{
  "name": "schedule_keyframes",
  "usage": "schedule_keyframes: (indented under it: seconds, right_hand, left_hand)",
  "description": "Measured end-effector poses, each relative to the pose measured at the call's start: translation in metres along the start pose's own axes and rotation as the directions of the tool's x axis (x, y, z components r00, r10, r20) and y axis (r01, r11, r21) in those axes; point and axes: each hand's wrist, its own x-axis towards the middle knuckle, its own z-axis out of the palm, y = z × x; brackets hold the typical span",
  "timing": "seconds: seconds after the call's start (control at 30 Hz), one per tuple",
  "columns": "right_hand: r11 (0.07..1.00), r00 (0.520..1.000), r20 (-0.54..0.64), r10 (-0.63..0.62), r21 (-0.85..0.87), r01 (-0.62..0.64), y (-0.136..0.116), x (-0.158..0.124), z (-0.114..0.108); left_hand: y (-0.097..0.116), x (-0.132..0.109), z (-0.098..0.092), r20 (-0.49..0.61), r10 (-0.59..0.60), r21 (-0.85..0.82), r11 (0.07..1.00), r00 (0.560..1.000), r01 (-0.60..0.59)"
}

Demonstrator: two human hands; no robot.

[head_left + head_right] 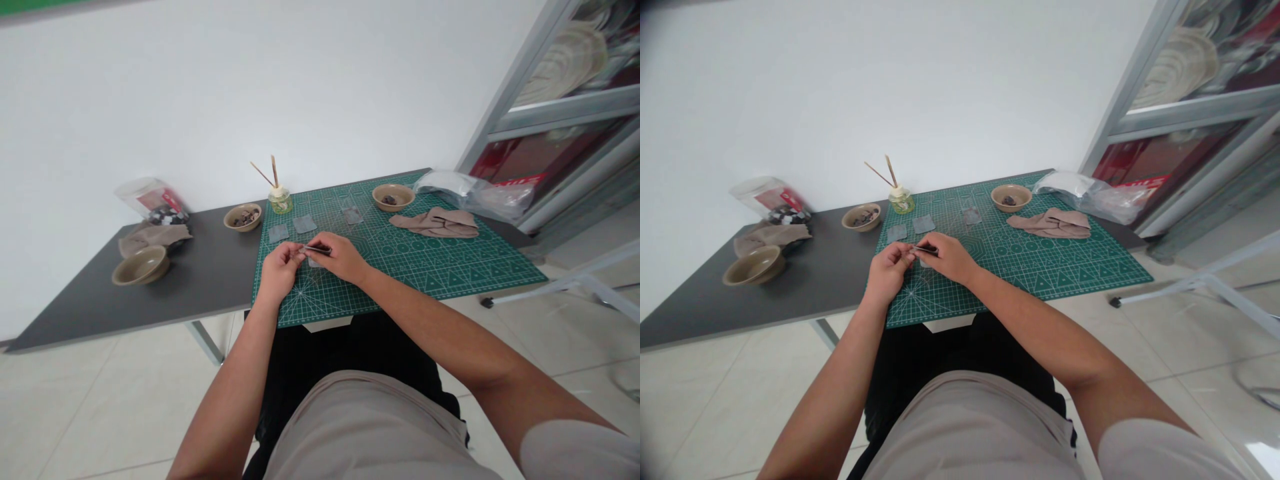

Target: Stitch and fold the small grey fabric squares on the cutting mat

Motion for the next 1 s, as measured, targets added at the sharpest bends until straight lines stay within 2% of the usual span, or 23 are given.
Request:
schedule_keyframes:
  seconds: [0.23,0.4,0.63,0.73,0.9,1.0]
  right_hand:
    - [1.000,1.000,-0.005,0.024,-0.010,-0.024,0.0013,-0.0003,0.0001]
    - [1.000,1.000,-0.007,-0.025,-0.002,0.025,0.0002,-0.0002,0.0001]
    - [0.999,1.000,0.006,-0.015,-0.031,0.015,0.0016,-0.0003,0.0008]
    - [0.998,0.999,0.010,-0.053,-0.024,0.053,0.0036,-0.0002,0.0022]
    - [0.995,0.995,-0.016,-0.097,-0.011,0.097,0.0046,0.0000,0.0027]
    - [0.996,0.996,-0.010,-0.085,-0.012,0.085,0.0042,-0.0002,0.0024]
  left_hand:
    - [-0.0019,0.0003,-0.0002,-0.017,0.013,0.015,1.000,1.000,-0.013]
    - [0.0011,-0.0003,0.0000,-0.006,0.000,0.033,0.999,1.000,0.000]
    - [0.0014,-0.0016,0.0014,-0.029,-0.015,-0.034,0.999,0.999,0.014]
    - [0.0008,-0.0012,0.0011,-0.038,-0.004,-0.053,0.999,0.999,0.002]
    - [0.0003,-0.0009,0.0002,-0.012,0.021,0.008,1.000,1.000,-0.021]
    - [0.0005,-0.0012,0.0003,-0.036,0.015,0.002,1.000,0.999,-0.015]
